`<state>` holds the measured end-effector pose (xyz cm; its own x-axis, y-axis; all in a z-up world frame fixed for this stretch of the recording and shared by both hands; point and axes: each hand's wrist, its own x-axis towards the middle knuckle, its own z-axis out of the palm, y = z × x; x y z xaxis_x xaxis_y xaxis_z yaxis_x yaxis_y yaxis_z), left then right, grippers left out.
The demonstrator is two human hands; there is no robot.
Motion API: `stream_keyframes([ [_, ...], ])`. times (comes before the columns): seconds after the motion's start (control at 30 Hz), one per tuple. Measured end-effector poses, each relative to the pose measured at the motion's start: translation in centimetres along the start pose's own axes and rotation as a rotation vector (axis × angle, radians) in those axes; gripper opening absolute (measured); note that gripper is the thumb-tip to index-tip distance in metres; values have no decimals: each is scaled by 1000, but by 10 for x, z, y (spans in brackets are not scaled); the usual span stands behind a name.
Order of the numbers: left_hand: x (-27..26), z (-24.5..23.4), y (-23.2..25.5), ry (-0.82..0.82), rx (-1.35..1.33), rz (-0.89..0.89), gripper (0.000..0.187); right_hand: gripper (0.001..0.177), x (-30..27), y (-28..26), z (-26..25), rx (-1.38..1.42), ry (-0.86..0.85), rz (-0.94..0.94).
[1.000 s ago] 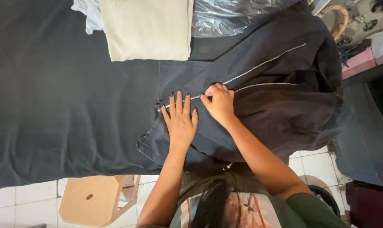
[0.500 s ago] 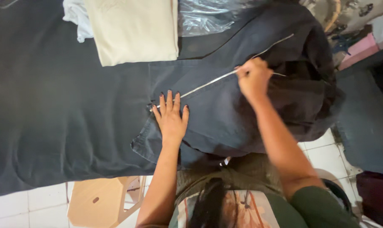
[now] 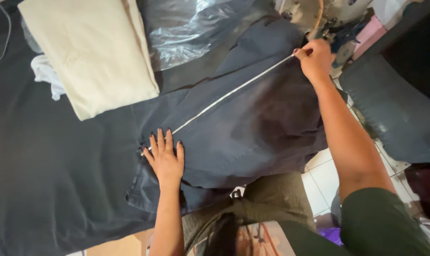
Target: The person folds a dark gray zip-up jacket on a table. They smooth the fabric, fold the sleeves inward, and fold the body in half. A folded beige garment is visible nearby.
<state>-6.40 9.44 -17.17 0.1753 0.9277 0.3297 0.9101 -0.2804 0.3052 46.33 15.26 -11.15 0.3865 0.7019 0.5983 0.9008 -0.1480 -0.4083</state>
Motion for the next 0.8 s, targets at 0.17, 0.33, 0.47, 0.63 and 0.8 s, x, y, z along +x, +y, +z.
stream_keyframes([
  [0.17, 1, -1, 1, 30, 9, 19, 54, 25, -6, -30, -20, 154, -179, 303],
  [0.33, 1, 0, 3, 35, 44, 13, 54, 21, -31, -157, -58, 239, 115, -239],
  [0.47, 2, 0, 7, 38, 47, 17, 53, 49, -91, -261, -39, 233, -281, -513],
  [0.63, 2, -3, 8, 19, 48, 4, 54, 63, -109, -228, 11, 158, -428, -593],
  [0.8, 2, -7, 12, 25, 19, 7, 53, 46, -56, -93, 31, -321, -229, -436],
])
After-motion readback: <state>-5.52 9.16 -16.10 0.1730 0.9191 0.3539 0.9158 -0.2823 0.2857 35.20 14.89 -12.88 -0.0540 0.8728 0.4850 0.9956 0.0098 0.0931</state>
